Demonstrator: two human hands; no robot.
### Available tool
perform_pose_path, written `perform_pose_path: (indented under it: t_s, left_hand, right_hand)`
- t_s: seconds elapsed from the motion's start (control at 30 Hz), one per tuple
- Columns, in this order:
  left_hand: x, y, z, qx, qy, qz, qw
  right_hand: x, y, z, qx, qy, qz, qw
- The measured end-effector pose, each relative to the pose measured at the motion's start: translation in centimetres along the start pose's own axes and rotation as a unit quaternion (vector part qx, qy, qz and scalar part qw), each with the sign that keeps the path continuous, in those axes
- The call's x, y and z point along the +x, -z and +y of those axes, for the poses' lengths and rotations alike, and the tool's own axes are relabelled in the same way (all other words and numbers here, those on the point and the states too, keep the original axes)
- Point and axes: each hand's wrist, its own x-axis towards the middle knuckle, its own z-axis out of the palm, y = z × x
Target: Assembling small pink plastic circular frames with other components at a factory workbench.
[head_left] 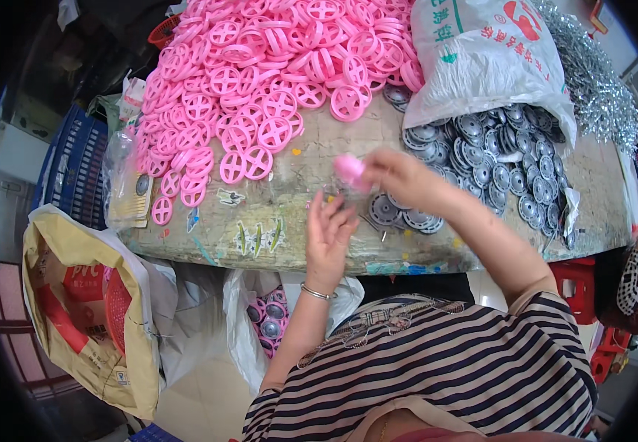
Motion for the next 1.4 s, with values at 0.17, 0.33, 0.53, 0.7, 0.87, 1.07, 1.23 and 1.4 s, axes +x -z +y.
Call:
perform_pose_path:
  t_s: [0.17, 0.33, 0.53, 0.7, 0.87, 1.07, 1.23, 1.4]
  left_hand:
    - [0.6, 0.9, 0.2, -0.06, 0.112, 0.015, 0.992]
    - [0.6, 1.0, 0.4, -0.038, 0.1, 0.03, 0.994]
    - [0.4, 1.3, 0.6, -0.041, 0.114, 0.014, 0.993]
    - [0.4, 1.4, 1.0, -0.042, 0.137, 0.003, 0.99]
    - [0.4, 1.6, 0.6, -0.069, 0.128, 0.008, 0.989]
    - [0.7, 1.6, 0.6, -0.086, 0.13, 0.014, 0.988]
    - [0.9, 1.5, 0.4, -0.127, 0.113, 0.03, 0.985]
    - [0.8, 1.5, 0.6, -0.16, 0.111, 0.046, 0.98]
  right_hand:
    - [-3.7, -3.1, 0.3, 0.164, -0.089, -0.06, 0.981]
    - [-1.8, 1.3, 6.9, -0.296, 0.086, 0.234, 0.922]
    - [-0.7, 2.7, 7.4, -0.316, -0.005, 0.158, 0.935]
    - [0.4, 3.4, 8.5, -0.129, -0.058, 0.158, 0.977]
    - [0.8, 1.8, 4.3, -0.182, 0.028, 0.245, 0.952]
    - [-0.9, -4.6, 1.4, -0.179, 0.173, 0.169, 0.954]
    - [-2.0, -6.5, 0.9, -0.218, 0.219, 0.139, 0.941]
    - [-2.8, -6.8, 0.6, -0.24, 0.226, 0.13, 0.935]
